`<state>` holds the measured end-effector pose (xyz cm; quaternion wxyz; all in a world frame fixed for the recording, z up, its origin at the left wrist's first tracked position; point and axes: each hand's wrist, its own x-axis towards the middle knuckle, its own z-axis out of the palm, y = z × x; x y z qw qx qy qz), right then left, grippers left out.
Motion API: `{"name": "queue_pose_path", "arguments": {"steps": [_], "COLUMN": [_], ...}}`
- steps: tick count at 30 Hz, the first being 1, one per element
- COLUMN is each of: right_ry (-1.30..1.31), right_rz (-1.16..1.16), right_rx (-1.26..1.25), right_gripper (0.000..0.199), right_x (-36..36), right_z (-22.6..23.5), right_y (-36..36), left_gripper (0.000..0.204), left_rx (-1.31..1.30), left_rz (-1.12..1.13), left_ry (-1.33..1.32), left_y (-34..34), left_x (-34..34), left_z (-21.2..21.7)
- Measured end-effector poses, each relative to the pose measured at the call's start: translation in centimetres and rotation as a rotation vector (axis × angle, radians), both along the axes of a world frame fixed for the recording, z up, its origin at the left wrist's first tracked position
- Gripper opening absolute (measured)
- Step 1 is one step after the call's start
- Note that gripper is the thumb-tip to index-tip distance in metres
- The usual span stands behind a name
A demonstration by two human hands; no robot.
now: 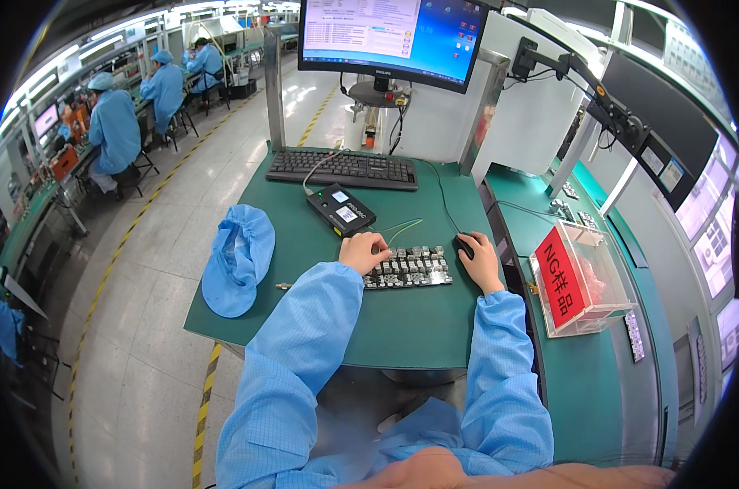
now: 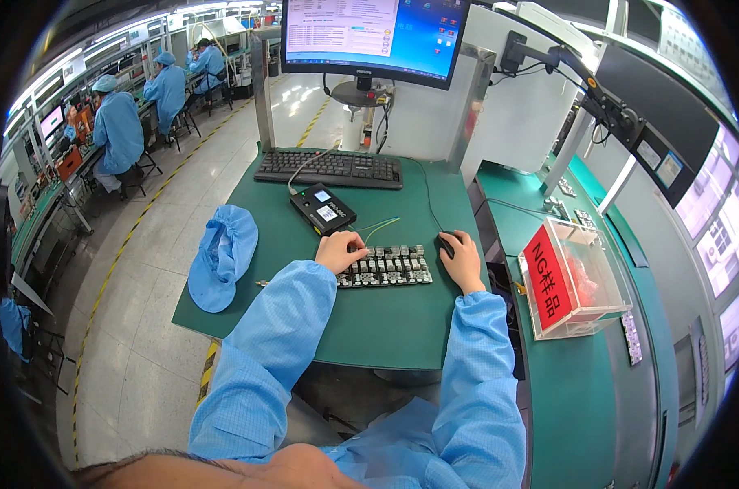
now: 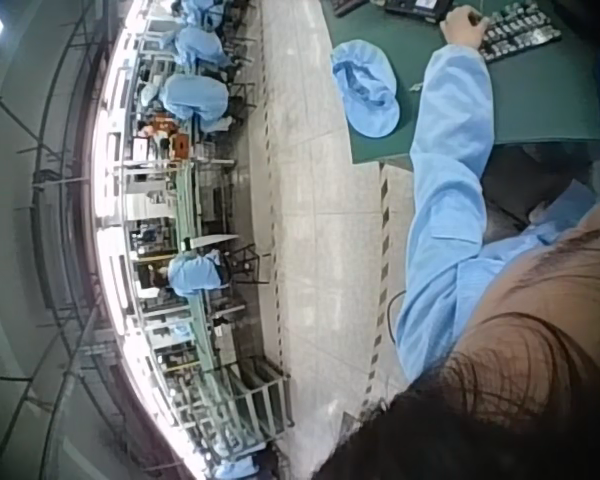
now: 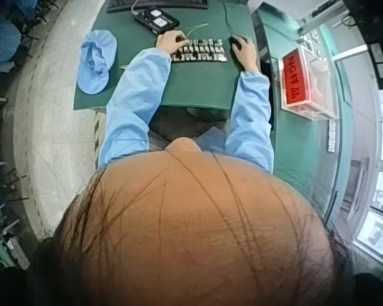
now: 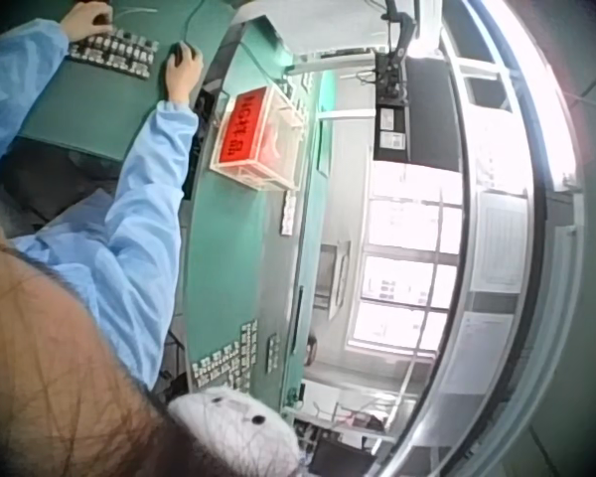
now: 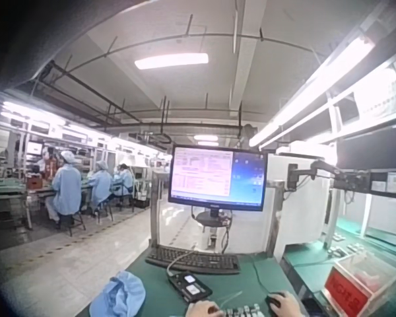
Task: The person tests electronic keyboard circuit boards by touching the switch sockets with a wired probe and clicking a computer mouse, setting tested boards aside on the desk and testing the next board.
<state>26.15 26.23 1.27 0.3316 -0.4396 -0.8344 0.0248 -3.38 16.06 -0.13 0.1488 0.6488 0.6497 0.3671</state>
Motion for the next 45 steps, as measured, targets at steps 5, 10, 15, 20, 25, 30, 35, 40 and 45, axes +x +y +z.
{"name": "queue_pose_path", "arguments": {"steps": [5, 10, 15, 20, 25, 30, 35, 40, 45], "right_ry": [-0.003, 0.002, 0.042, 0.013, 0.016, 0.008, 0.019, 0.016, 0.016], "right_rz": [0.001, -0.001, -0.005, 0.007, 0.002, 0.004, -0.004, 0.014, 0.006], "right_rx": [-0.002, 0.022, 0.075, 0.063, 0.001, 0.009, 0.002, 0.08, 0.064], "right_gripper": [0.037, 0.039, 0.04, 0.04, 0.038, 0.038, 0.04, 0.041, 0.042], "right_x": [0.2, 0.0, -0.1, 0.0, -0.1, 0.1, 0.0, 0.1, 0.1], "right_z": [0.1, 0.0, -0.1, -0.4, 0.2, 0.1, 0.1, -0.6, -0.4], "right_y": [-0.1, 0.0, 0.0, 0.3, -0.3, -0.2, -0.2, 0.5, 0.4], "left_gripper": [0.022, 0.022, 0.02, 0.019, 0.018, 0.018, 0.018, 0.02, 0.02], "left_rx": [0.098, 0.084, 0.075, 0.063, 0.03, 0.034, 0.04, 0.072, 0.085], "left_rz": [0.033, 0.032, 0.03, 0.022, 0.017, 0.012, 0.015, 0.043, 0.04], "left_ry": [0.101, 0.076, 0.074, 0.054, 0.039, 0.03, 0.035, 0.102, 0.101], "left_y": [-0.5, -0.6, -0.6, -0.6, -0.4, -0.1, -0.2, -0.5, -0.5], "left_x": [0.4, 0.4, 0.4, 0.3, 0.2, 0.2, 0.1, 0.3, 0.4], "left_z": [0.5, 0.6, 0.7, 0.7, 0.3, -0.2, 0.0, 0.5, 0.5]}}
